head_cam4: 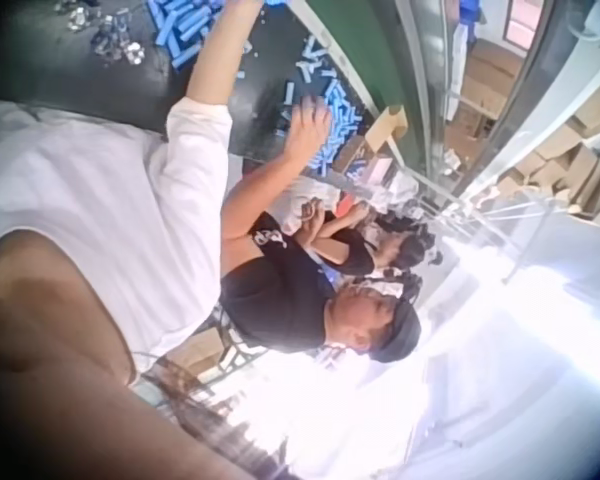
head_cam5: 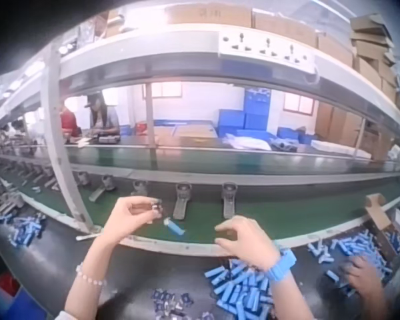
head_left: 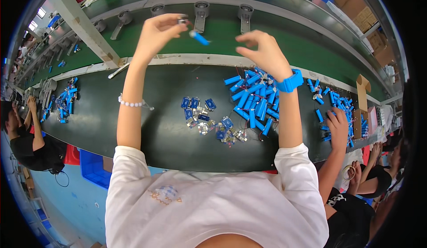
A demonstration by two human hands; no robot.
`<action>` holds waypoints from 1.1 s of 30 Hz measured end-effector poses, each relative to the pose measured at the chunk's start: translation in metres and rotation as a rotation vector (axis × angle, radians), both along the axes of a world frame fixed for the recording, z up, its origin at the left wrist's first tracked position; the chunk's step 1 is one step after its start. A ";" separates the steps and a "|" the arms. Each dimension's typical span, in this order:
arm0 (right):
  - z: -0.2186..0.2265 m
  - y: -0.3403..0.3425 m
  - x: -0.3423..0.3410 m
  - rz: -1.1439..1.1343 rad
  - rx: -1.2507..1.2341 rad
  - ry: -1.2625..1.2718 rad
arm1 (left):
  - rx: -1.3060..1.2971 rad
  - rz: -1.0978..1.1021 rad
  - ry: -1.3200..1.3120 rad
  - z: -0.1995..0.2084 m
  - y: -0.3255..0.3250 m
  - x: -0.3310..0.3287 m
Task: Assembling lithium batteries onto small circuit boards on a factory production line.
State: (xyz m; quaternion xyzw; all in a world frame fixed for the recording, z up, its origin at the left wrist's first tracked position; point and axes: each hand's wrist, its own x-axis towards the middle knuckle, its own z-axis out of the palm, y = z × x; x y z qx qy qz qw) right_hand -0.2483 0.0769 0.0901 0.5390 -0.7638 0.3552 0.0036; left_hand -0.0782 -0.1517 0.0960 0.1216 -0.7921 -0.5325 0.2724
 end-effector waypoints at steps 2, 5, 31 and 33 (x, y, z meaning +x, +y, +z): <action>-0.012 0.001 -0.015 -0.018 0.165 -0.022 | 0.039 0.081 0.014 -0.019 -0.027 0.004; -0.042 0.000 -0.037 0.022 0.367 -0.116 | 0.247 0.292 0.089 -0.063 -0.068 -0.002; -0.037 0.000 -0.056 0.409 0.214 -0.479 | -0.650 0.001 -0.695 0.003 -0.004 0.046; -0.026 0.001 -0.046 0.442 0.185 -0.503 | -0.706 -0.254 -0.829 0.002 0.041 0.049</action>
